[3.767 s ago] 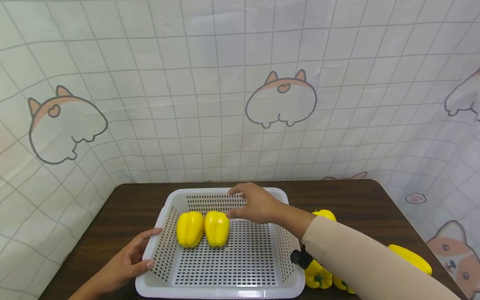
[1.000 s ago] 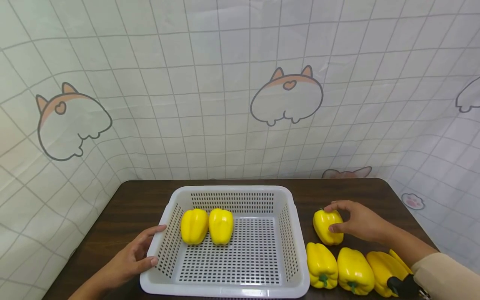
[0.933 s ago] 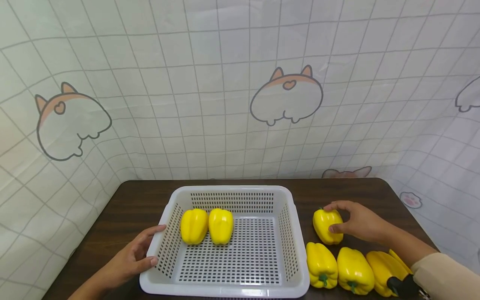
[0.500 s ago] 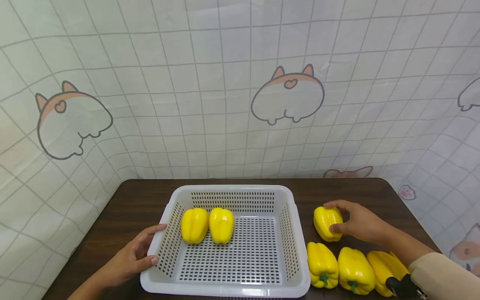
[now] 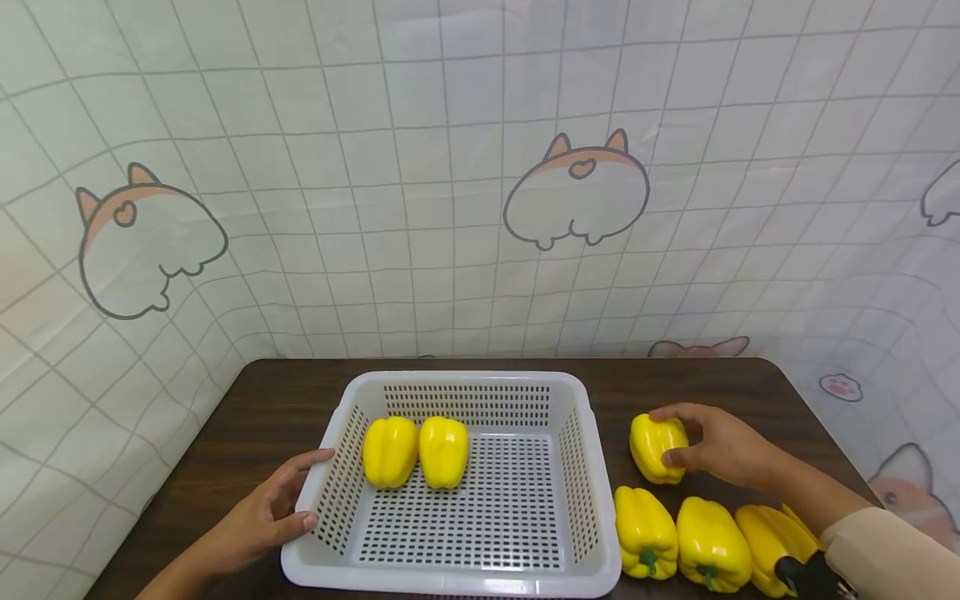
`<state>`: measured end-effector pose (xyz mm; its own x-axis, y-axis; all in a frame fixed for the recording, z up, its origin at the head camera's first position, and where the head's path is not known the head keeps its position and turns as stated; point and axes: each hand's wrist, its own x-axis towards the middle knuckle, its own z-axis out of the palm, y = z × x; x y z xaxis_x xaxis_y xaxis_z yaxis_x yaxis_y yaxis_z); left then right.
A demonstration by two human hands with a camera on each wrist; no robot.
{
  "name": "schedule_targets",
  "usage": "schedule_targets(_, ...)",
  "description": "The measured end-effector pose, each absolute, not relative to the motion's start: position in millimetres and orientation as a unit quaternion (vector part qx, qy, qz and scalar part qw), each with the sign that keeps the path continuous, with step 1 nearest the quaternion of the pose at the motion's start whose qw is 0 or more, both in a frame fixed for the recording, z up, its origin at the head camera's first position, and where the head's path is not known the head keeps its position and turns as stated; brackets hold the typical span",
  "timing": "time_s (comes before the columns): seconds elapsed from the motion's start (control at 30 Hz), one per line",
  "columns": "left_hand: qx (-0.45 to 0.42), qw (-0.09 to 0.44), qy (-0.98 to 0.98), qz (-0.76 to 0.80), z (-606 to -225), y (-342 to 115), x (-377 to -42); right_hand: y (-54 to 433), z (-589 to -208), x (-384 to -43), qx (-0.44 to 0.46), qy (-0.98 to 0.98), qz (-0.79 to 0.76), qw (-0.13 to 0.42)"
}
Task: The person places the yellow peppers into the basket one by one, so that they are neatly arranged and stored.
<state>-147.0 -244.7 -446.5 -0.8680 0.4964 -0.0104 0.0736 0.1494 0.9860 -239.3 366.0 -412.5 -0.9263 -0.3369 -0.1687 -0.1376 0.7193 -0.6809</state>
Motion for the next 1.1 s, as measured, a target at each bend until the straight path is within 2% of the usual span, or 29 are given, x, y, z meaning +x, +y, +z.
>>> schedule_targets(0.23, 0.184, 0.168, 0.746, 0.617, -448, -245, -147, 372, -410, -239, -0.119, 0.923, -0.335, 0.145)
schedule_targets(0.57, 0.179, 0.166, 0.756, 0.607, -447, -244, -147, 373, -390, -237, -0.137, 0.932, -0.326, 0.082)
schedule_targets(0.8, 0.19, 0.167, 0.744, 0.619, -448, -245, -146, 365, -372, -236, -0.132, 0.912, -0.377, 0.093)
schedule_targets(1.1, 0.184, 0.165, 0.753, 0.61, -445, -244, -146, 357, -353, -235, -0.153, 0.924, -0.346, 0.046)
